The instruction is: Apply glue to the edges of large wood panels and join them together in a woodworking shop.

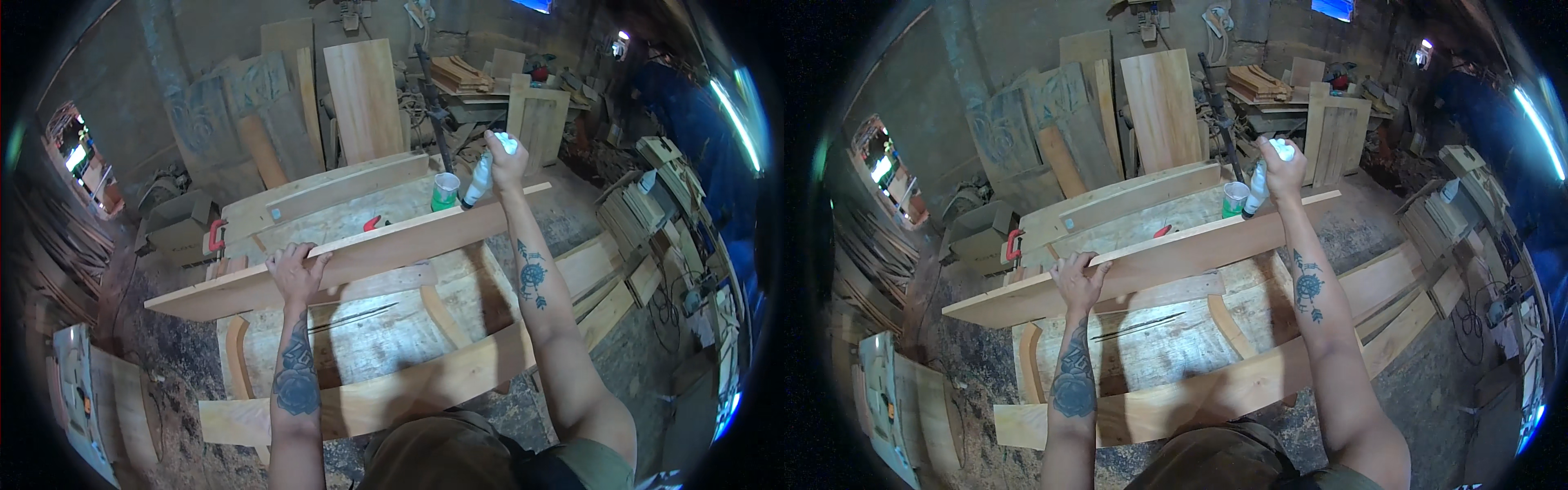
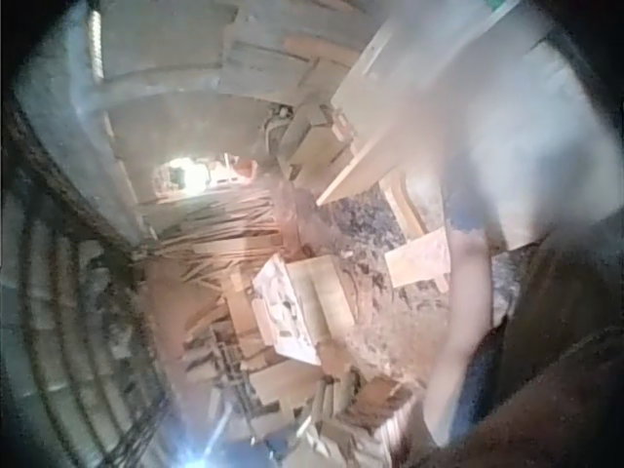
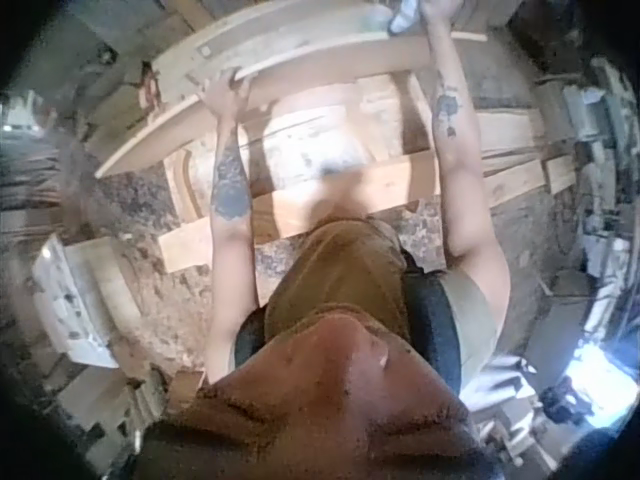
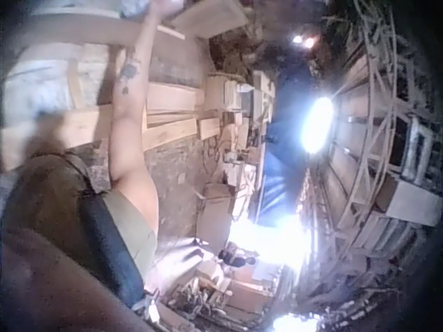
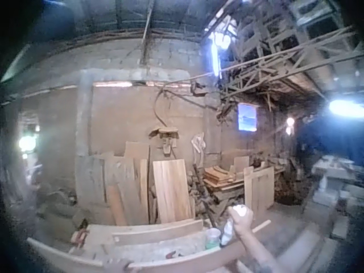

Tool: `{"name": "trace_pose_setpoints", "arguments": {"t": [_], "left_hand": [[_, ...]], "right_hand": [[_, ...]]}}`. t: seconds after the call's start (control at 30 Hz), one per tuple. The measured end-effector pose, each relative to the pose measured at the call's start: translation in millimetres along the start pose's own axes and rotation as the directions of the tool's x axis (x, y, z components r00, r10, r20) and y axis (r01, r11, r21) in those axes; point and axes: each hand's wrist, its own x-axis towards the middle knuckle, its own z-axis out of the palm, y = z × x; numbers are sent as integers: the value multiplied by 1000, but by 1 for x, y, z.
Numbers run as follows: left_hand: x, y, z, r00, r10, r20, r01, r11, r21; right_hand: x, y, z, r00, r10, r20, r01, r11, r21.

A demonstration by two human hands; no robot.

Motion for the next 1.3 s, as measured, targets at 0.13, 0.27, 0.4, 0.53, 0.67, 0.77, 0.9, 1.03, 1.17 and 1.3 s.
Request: {"name": "trace_pose_setpoints", "arguments": {"t": [0.13,0.27,0.4,0.53,0.67,0.77,0.9,1.03,1.17,1.3], "left_hand": [[0,-4,-1,1000,-16,8,16,1000,-15],[3,-6,2,1000,0,-6,0,1000,-16],[3,-9,3,1000,2,-2,-2,1000,-5],[6,-8,8,1000,12,5,-12,1000,-18],[8,-10,13,1000,16,-2,-16,1000,-9],[8,-9,8,1000,5,3,-5,1000,0],[8,-10,9,1000,1,2,-1,1000,11],[9,-12,11,1000,15,-17,-14,1000,14],[8,-13,13,1000,12,-15,-12,1000,3],[9,-14,10,1000,15,-4,-15,1000,10]], "right_hand": [[0,11,-1,1000,-21,-15,20,1000,-23],[4,16,-5,998,-59,-20,58,998,-35],[-4,2,4,996,-89,15,90,990,-108],[-12,-2,18,995,-88,49,92,992,-82],[-23,-4,36,993,-74,96,85,990,-113],[-32,-11,50,989,-95,117,112,983,-147],[-30,-5,46,989,-87,118,101,988,-119],[-17,0,27,993,-97,64,106,982,-157],[-5,7,15,994,-106,-4,104,981,-162],[-5,6,16,995,-94,-39,87,984,-153]]}}
